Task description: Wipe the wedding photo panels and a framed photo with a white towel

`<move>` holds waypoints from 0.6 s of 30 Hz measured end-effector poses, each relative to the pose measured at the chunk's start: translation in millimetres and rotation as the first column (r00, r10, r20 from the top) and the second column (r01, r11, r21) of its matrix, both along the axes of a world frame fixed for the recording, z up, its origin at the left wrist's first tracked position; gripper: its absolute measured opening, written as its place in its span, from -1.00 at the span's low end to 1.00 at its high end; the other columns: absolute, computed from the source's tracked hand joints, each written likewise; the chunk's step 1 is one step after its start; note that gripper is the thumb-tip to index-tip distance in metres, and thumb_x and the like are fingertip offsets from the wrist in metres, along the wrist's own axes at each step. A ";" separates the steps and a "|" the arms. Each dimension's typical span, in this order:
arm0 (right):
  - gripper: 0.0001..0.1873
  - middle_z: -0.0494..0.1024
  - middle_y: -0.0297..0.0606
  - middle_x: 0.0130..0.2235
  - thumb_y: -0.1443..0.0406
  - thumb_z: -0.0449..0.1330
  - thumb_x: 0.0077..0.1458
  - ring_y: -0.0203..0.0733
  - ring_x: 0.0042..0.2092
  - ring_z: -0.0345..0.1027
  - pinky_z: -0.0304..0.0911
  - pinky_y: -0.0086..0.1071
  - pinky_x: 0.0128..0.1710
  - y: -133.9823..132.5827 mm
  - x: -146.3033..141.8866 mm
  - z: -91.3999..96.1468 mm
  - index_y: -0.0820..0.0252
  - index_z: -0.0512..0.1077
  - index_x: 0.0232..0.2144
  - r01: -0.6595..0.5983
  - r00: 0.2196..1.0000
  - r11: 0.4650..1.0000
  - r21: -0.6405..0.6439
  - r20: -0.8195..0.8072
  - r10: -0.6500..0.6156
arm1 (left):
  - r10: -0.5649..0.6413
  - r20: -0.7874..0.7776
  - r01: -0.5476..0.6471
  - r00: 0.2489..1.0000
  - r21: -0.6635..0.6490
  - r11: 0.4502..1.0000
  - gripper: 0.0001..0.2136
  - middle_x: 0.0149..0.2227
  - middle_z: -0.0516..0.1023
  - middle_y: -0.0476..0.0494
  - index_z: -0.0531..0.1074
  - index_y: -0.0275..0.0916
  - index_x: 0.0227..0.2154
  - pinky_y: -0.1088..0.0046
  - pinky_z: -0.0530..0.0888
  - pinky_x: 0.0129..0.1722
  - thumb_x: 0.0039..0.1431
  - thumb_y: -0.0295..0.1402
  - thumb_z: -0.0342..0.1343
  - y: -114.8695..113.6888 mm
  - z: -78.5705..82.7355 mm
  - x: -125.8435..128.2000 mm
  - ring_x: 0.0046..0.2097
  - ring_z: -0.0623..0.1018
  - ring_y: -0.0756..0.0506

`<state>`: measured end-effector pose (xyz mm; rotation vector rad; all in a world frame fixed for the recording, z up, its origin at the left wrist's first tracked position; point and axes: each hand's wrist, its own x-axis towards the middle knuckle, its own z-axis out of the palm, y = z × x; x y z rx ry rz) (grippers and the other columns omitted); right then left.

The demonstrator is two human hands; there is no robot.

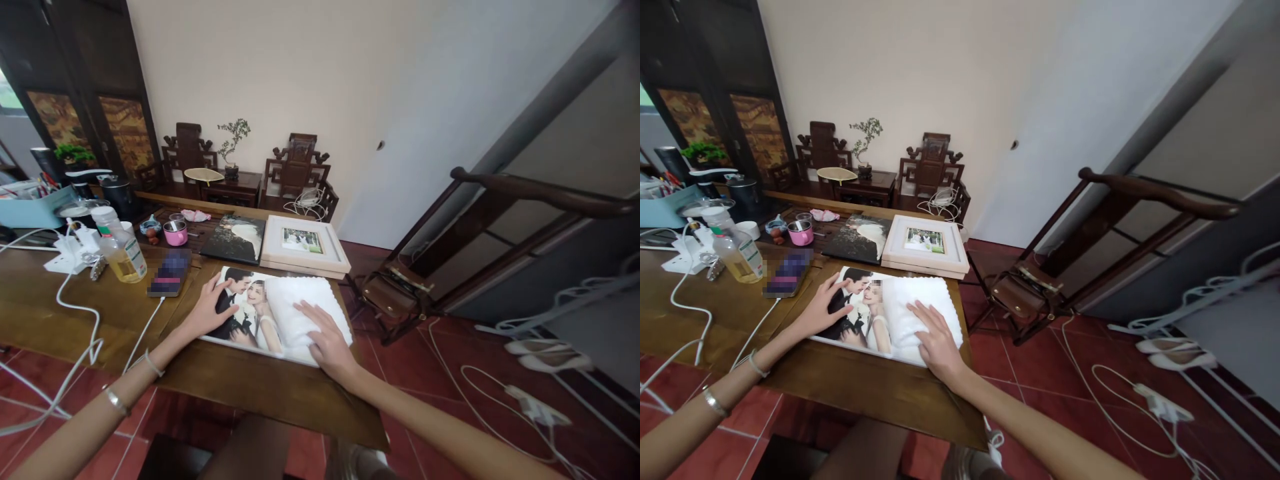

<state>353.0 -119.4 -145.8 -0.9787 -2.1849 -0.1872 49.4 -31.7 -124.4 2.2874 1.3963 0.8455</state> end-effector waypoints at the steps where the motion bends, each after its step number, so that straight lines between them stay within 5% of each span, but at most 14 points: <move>1: -0.72 0.32 -0.06 0.15 0.60 -0.05 -0.25 0.03 0.24 0.03 0.14 0.13 0.10 0.2 0.2 0.1 0.18 0.32 -0.60 -0.012 1.000 1.000 -0.004 0.004 0.012 | -0.038 0.017 0.038 0.999 -0.011 0.999 -0.39 0.29 -0.01 -0.28 0.19 -0.16 0.15 0.10 0.09 0.23 0.06 -0.04 0.11 -6.1 -0.6 -2.1 0.30 0.05 -0.29; 9: -0.71 0.32 -0.08 0.16 0.62 -0.05 -0.22 0.02 0.25 0.02 0.14 0.14 0.10 -2.5 -3.1 5.4 0.17 0.30 -0.62 -0.025 0.998 1.000 0.001 -0.052 0.025 | -0.180 0.141 0.190 0.974 -0.062 0.980 -0.53 0.30 0.04 -0.18 0.37 -0.14 0.04 0.17 0.05 0.27 0.09 -0.06 0.09 -12.3 12.9 -5.6 0.31 0.05 -0.24; 18: -0.72 0.30 -0.09 0.17 0.62 -0.05 -0.24 0.03 0.25 0.01 0.11 0.14 0.12 -4.2 -3.1 8.0 0.16 0.24 -0.67 -0.022 0.994 0.999 -0.047 -0.106 0.017 | -0.181 0.125 0.198 0.975 -0.136 0.971 -0.49 0.27 0.14 -0.10 0.33 -0.07 0.08 0.14 0.02 0.27 0.05 -0.08 0.15 -18.3 21.8 1.0 0.32 0.02 -0.20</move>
